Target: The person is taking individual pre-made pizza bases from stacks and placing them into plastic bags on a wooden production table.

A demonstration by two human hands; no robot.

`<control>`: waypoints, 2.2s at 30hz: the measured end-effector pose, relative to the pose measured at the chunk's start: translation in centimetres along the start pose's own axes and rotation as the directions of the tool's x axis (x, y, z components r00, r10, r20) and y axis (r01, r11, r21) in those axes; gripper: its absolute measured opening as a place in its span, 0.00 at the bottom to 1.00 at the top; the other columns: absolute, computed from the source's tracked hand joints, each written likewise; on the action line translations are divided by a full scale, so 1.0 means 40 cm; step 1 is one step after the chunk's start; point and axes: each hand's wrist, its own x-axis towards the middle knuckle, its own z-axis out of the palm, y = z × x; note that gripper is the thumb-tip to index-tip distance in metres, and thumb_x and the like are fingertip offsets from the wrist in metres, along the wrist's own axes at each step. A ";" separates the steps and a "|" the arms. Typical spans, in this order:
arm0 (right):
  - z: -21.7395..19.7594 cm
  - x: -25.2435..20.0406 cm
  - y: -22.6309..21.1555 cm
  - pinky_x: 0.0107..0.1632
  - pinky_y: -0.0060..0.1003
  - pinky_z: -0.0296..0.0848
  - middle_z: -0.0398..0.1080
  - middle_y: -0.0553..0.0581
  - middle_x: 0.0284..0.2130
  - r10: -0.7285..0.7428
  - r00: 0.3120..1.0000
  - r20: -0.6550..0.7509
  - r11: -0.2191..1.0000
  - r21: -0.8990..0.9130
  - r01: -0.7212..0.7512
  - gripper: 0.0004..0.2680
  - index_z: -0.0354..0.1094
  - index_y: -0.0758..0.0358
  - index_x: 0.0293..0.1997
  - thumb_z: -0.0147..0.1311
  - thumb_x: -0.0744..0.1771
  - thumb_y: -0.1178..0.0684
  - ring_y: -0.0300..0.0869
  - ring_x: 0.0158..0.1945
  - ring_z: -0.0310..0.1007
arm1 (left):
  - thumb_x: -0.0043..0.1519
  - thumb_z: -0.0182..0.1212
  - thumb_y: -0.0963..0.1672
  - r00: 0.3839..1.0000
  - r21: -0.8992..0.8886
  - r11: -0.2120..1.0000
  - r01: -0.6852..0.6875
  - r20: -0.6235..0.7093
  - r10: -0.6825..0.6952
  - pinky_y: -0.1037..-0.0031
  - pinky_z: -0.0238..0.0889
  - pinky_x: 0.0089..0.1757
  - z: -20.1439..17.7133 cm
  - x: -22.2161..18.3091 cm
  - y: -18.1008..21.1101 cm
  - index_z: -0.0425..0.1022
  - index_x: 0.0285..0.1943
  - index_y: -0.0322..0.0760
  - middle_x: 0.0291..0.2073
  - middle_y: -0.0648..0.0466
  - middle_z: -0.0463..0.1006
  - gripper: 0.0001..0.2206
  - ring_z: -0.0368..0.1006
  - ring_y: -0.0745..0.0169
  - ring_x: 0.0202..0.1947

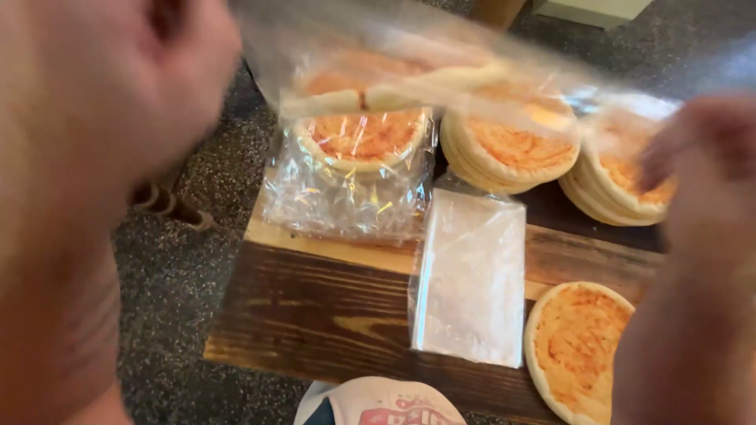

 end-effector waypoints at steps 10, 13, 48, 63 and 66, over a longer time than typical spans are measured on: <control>0.438 -0.319 0.287 0.53 0.57 0.74 0.78 0.68 0.39 0.409 0.824 0.393 0.864 -0.457 -0.211 0.11 0.73 0.60 0.55 0.55 0.67 0.57 0.61 0.46 0.78 | 0.47 0.61 0.46 0.993 0.224 0.969 -0.108 0.071 0.094 0.54 0.57 0.50 0.542 -0.069 0.106 0.81 0.44 0.43 0.43 0.50 0.79 0.16 0.67 0.47 0.53; 0.407 -0.419 0.258 0.49 0.52 0.77 0.78 0.63 0.43 0.523 0.694 0.495 0.820 -0.514 -0.252 0.19 0.66 0.56 0.63 0.59 0.64 0.57 0.55 0.44 0.80 | 0.46 0.76 0.50 0.944 -0.050 0.999 -0.010 0.329 0.025 0.33 0.45 0.59 0.781 -0.102 0.113 0.70 0.70 0.49 0.66 0.44 0.71 0.38 0.62 0.36 0.68; 0.124 -0.757 0.243 0.42 0.50 0.69 0.69 0.70 0.39 0.077 0.863 0.500 0.996 0.006 -0.092 0.06 0.65 0.70 0.49 0.45 0.69 0.61 0.61 0.38 0.68 | 0.57 0.61 0.42 0.959 -0.684 0.723 -0.093 0.134 0.251 0.62 0.61 0.28 0.668 -0.332 0.941 0.70 0.28 0.41 0.21 0.53 0.73 0.06 0.68 0.53 0.21; 0.266 -0.798 0.267 0.40 0.46 0.69 0.68 0.58 0.28 0.019 0.991 0.135 0.696 -0.714 0.084 0.05 0.68 0.62 0.34 0.53 0.69 0.57 0.52 0.32 0.67 | 0.43 0.73 0.65 0.918 -0.434 0.894 -0.114 0.299 0.262 0.34 0.35 0.66 0.726 -0.513 0.800 0.52 0.79 0.40 0.77 0.48 0.54 0.58 0.46 0.46 0.77; 0.260 -0.873 0.292 0.23 0.50 0.61 0.64 0.59 0.19 0.112 0.974 0.197 0.610 -0.787 0.090 0.10 0.67 0.62 0.30 0.54 0.69 0.50 0.56 0.19 0.64 | 0.56 0.60 0.66 0.945 -0.490 0.867 -0.088 0.235 0.229 0.34 0.35 0.67 0.719 -0.507 0.791 0.51 0.79 0.37 0.77 0.46 0.53 0.49 0.48 0.46 0.77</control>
